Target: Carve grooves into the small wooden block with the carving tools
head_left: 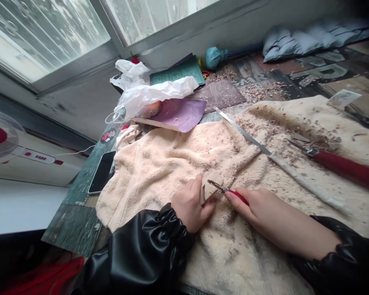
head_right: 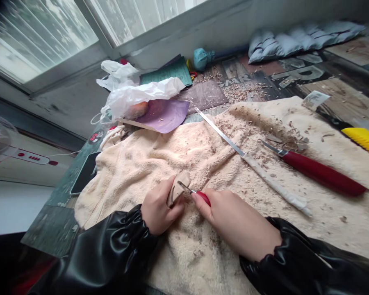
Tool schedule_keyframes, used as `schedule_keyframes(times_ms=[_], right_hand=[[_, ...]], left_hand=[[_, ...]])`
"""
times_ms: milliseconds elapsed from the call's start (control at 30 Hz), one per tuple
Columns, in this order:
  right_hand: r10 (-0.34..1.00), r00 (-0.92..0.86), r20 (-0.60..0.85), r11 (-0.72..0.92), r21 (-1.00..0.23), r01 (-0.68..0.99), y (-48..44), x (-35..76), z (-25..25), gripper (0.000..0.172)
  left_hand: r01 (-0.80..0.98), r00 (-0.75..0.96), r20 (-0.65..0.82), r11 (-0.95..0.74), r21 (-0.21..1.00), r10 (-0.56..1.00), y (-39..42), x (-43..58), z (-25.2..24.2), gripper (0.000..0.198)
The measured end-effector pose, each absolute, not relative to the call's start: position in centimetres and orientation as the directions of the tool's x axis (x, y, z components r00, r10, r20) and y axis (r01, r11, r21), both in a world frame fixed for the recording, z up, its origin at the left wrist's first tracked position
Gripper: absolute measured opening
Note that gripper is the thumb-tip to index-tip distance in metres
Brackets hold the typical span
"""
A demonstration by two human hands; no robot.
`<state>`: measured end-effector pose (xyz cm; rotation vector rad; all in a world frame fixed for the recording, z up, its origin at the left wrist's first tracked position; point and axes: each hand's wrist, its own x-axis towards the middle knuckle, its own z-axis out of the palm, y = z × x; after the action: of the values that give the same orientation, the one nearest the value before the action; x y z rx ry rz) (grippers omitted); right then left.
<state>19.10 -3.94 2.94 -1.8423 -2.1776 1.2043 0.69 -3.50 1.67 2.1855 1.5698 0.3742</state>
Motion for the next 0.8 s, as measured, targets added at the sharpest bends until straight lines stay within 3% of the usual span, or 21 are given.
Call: schedule_keyframes(times_ms=[633, 800], right_hand=[[0.771, -0.48, -0.419, 0.105, -0.659, 0.745, -1.8, 20.4, 3.6, 0.045], [0.807, -0.463, -0.367, 0.128, -0.658, 0.742, -2.3, 19.8, 3.6, 0.046]], left_hand=[[0.835, 0.302, -0.061, -0.233, 0.499, 0.951, -3.8, 0.7, 1.6, 0.057], [0.776, 0.305, -0.002, -0.247, 0.58, 0.952, -3.4, 0.6, 1.9, 0.049]])
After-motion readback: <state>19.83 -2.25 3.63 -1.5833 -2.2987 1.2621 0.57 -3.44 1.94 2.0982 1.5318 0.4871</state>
